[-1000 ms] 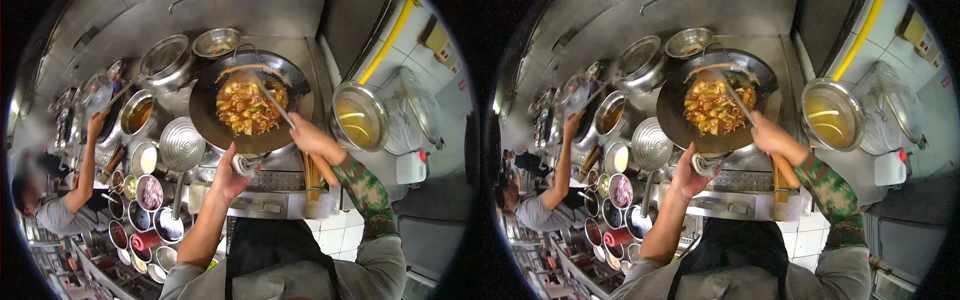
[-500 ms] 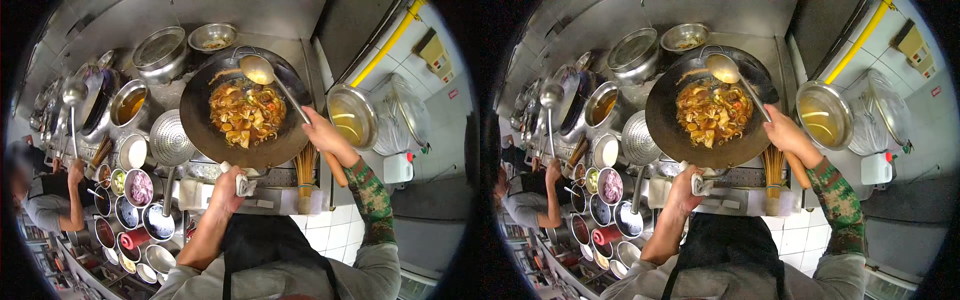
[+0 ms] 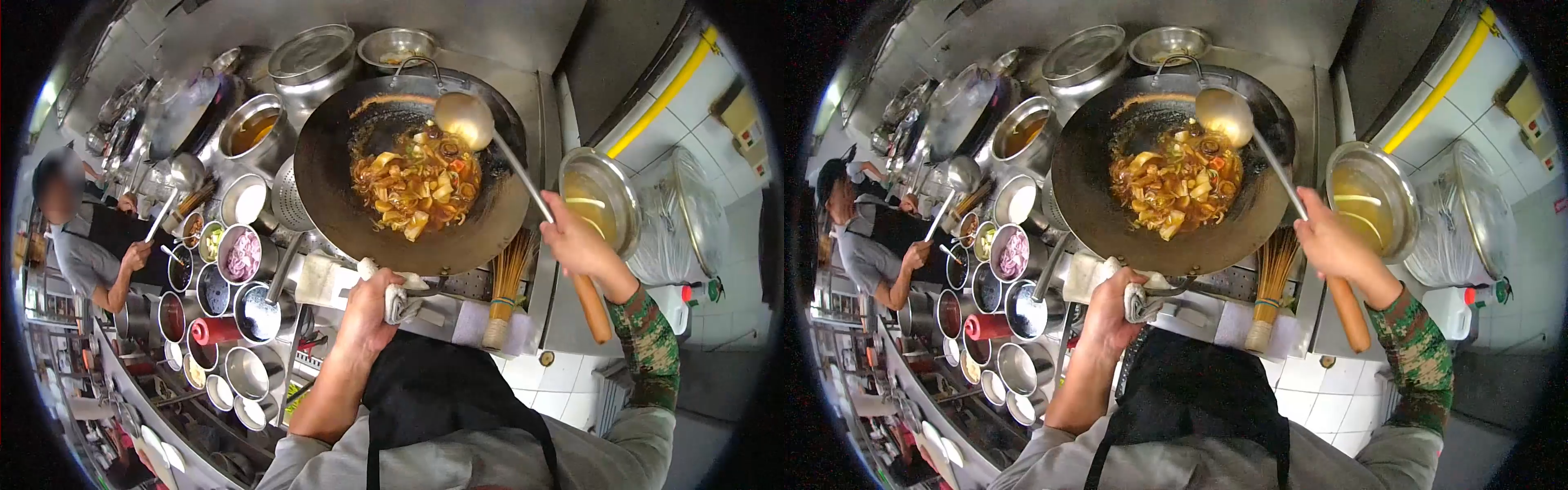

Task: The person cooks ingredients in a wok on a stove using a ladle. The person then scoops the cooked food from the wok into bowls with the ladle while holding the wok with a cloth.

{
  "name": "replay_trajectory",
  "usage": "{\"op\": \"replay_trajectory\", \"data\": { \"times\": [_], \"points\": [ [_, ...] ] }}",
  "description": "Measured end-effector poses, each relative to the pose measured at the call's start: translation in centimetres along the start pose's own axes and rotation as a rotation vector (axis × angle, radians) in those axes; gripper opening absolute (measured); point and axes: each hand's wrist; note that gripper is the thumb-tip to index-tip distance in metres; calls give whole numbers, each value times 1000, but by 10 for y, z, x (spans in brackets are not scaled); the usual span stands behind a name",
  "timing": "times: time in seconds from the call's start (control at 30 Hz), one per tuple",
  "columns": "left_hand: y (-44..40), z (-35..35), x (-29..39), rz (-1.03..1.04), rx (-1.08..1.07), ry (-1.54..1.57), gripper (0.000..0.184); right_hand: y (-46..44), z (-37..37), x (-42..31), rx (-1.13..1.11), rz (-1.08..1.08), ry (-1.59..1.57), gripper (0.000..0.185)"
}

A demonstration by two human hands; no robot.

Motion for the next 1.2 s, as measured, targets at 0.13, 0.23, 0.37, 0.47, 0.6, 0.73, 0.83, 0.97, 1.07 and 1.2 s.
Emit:
{"op": "replay_trajectory", "data": {
  "times": [0.13,0.23,0.37,0.47,0.6,0.73,0.83,0.97,1.07,1.2],
  "points": [
    [3,-1,-18,115,38,21,18,19,27,-27,-350,2,-674,47],
    [21,-4,-17,150,69,38,17,33,32,-48,-605,5,-1016,41],
    [64,-56,-6,220,108,158,21,43,36,-62,-902,-55,-1227,28],
    [125,-82,-3,263,73,234,23,68,35,-97,-960,-166,-1117,37],
    [210,-126,-23,482,147,342,29,92,52,-136,-1181,-301,-1055,49],
    [283,-173,-68,773,344,402,26,128,87,-181,-1340,-351,-967,52],
    [344,-213,-100,927,387,432,32,156,141,-224,-1526,-322,-923,45],
    [384,-248,-146,1092,487,546,35,178,198,-259,-1756,-246,-805,40],
    [427,-272,-171,1144,627,665,29,207,258,-288,-1929,-151,-732,39],
    [439,-319,-203,1211,675,826,21,236,318,-323,-2063,-38,-605,36]
  ]
}}
Point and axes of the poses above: each hand's wrist, its own y-axis away from the middle knuckle, its own z-axis out of the palm, x = y × z, and after that the axes turned 14 degrees about y, right-handed
